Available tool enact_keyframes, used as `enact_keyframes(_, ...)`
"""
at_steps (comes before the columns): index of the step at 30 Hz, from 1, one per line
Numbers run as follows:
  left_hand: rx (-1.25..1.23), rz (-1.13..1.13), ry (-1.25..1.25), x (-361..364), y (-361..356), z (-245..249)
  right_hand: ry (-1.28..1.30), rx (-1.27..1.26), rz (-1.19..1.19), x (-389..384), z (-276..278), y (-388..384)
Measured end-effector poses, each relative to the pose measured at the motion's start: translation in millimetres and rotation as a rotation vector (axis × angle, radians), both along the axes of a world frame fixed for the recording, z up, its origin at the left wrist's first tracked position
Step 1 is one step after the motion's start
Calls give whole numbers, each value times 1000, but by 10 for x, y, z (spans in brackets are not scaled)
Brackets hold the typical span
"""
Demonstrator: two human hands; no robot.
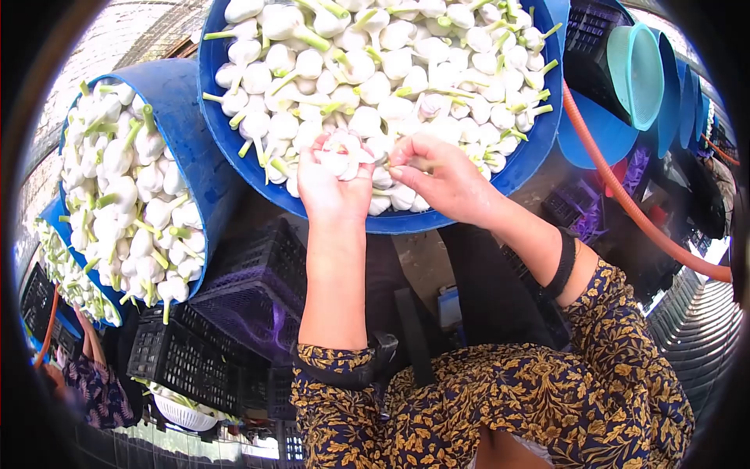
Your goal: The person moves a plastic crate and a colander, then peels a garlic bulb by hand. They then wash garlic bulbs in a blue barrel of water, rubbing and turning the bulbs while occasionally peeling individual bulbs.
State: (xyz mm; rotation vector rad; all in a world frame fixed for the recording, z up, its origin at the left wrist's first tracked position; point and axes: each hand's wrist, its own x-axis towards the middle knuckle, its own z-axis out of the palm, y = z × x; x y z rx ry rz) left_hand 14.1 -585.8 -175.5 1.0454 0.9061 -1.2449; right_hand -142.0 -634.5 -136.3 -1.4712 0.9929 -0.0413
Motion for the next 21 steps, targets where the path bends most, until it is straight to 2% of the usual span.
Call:
enact_keyframes(3,-8,-46,-69,-46,-34,45,-156,343,-443,166,-118,95)
enact_keyframes(4,-6,-47,-69,-63,-27,44,-155,345,-443,196,-132,87)
enact_keyframes(6,-102,0,-59,-74,-9,27,-75,256,-350,268,-139,27)
enact_keyframes(9,-26,9,-113,-85,-52,20,56,253,-220,307,-31,-96)
enact_keyframes(11,13,-61,-165,-74,-89,69,-49,252,-214,314,-47,-107)
enact_keyframes(13,47,-126,-226,-23,-118,48,-189,418,-162,396,143,-94)
enact_keyframes(14,44,-141,-239,11,-78,-16,-194,315,-18,414,227,-125)
enact_keyframes(15,40,-159,-254,62,-48,-89,-197,303,-17,455,270,-237)
enact_keyframes(17,-66,-256,-423,207,-73,-225,-130,379,225,585,351,-610)
enact_keyframes(19,-263,-271,-523,322,-348,82,-118,159,390,919,611,-1162)
enact_keyframes(20,-461,-328,-777,393,-459,72,-325,118,371,1092,764,-1523)
enact_keyframes(21,-375,-305,-529,525,-614,224,-322,96,375,1245,609,-1961)
